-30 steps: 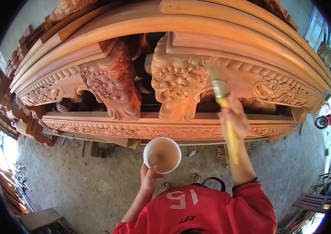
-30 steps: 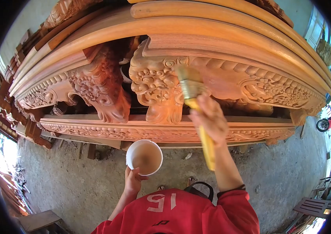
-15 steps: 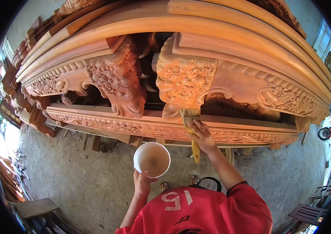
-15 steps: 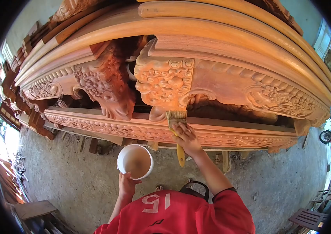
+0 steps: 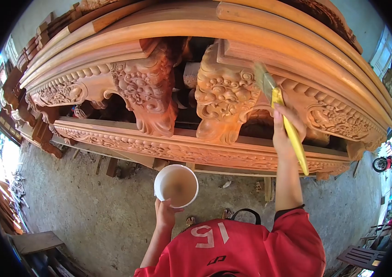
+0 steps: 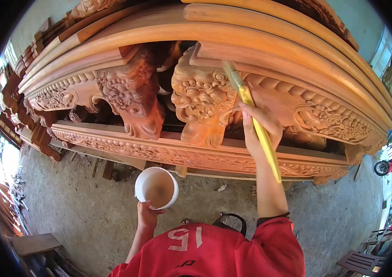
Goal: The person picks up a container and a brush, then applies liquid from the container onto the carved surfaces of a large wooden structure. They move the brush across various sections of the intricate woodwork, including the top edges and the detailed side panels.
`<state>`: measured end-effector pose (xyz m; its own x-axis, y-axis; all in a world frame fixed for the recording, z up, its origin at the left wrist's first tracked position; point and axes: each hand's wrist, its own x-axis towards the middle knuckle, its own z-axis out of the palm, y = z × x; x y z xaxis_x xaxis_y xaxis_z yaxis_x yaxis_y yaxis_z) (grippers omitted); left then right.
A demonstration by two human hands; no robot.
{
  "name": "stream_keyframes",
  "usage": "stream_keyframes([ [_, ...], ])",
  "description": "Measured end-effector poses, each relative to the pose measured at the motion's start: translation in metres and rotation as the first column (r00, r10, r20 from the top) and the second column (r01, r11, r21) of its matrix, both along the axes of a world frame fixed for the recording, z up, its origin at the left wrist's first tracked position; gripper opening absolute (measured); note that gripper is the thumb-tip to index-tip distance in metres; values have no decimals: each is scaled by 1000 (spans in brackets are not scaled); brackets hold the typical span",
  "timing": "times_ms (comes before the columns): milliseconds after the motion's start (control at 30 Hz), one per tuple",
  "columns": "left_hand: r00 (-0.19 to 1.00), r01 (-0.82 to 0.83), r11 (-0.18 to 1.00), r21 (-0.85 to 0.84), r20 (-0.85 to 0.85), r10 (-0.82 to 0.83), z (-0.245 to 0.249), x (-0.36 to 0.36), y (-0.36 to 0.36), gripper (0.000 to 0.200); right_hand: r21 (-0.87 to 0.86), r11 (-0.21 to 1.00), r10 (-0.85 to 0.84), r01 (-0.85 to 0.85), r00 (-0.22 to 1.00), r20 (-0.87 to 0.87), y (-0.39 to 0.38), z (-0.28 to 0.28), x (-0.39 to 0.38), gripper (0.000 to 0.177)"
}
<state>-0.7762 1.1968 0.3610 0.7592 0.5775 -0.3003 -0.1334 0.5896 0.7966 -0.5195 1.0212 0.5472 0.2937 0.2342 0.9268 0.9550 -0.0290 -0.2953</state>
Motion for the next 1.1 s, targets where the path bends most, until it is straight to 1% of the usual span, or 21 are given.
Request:
stream_keyframes([
  [67, 1000, -13, 1000, 1, -17, 13, 2, -1, 3, 49, 289, 949, -97, 130, 987, -126, 13, -35, 1, 10],
  [133, 1000, -1, 1000, -5, -11, 1, -8, -6, 10, 50, 358, 923, -4, 141, 934, -357, 23, -72, -11, 15],
  [167, 1000, 11, 1000, -8, -9, -11, -12, -9, 13, 50, 394, 904, -31, 166, 944, -328, 29, -99, -10, 14],
  [200, 1000, 9, 1000, -9, -4, -9, -12, -11, 16, 50, 250, 940, -170, 232, 954, -248, 29, -112, -18, 13],
  [267, 999, 28, 1000, 9, -20, -28, -8, -18, 23, 51, 115, 968, -168, 221, 919, -358, 32, -117, -36, 13],
  [333, 999, 20, 999, 34, -27, -19, -3, -24, 30, 51, 209, 964, -73, 166, 918, -391, 33, -109, -41, 13],
  [400, 1000, 15, 998, 57, -26, -14, -2, -27, 40, 51, 346, 922, -2, 173, 897, -443, 34, -84, -51, 15],
  [467, 999, 26, 997, 73, -23, -24, -7, -31, 51, 51, 361, 903, -90, 234, 923, -374, 34, -83, -51, 16],
  [533, 999, 31, 998, 53, -8, -31, -12, -34, 59, 51, 304, 920, -151, 247, 940, -306, 47, -92, -47, 17],
  [567, 1000, 31, 999, 33, 2, -31, -14, -35, 63, 51, 280, 932, -130, 229, 934, -332, 62, -98, -46, 14],
  [600, 999, 40, 999, 30, 0, -40, -14, -36, 67, 51, 119, 953, -193, 277, 864, -465, 67, -114, -46, 12],
  [667, 999, 18, 999, 41, -30, -17, -13, -38, 73, 51, 124, 964, -149, 233, 867, -475, 79, -126, -55, 13],
  [733, 999, 34, 999, 36, -24, -33, -10, -37, 80, 53, 126, 965, -128, 228, 836, -533, 84, -126, -58, 15],
  [800, 998, 61, 997, 39, -38, -59, -9, -41, 86, 54, 333, 921, 97, 200, 712, -695, 86, -114, -67, 15],
  [833, 998, 60, 997, 56, -30, -58, -10, -41, 88, 55, 394, 897, 151, 201, 698, -700, 85, -104, -70, 16],
  [867, 998, 57, 996, 69, -24, -55, -11, -42, 90, 57, 331, 893, -22, 306, 762, -647, 80, -112, -64, 19],
  [933, 997, 66, 997, 42, -37, -64, -15, -43, 94, 58, 484, 820, 70, 306, 785, -615, 87, -102, -64, 19],
  [1000, 996, 73, 997, 11, -51, -73, -19, -46, 95, 59, 402, 835, -6, 377, 736, -677, 97, -112, -63, 22],
  [1033, 995, 83, 996, 22, -48, -82, -21, -46, 96, 58, 367, 885, 28, 286, 754, -656, 96, -120, -62, 23],
  [1067, 995, 92, 995, 34, -43, -90, -22, -45, 96, 58, 340, 903, -1, 263, 792, -610, 100, -125, -63, 23],
  [1100, 994, 97, 995, 32, -46, -96, -22, -44, 97, 58, 240, 928, -87, 283, 795, -601, 99, -125, -61, 23],
])
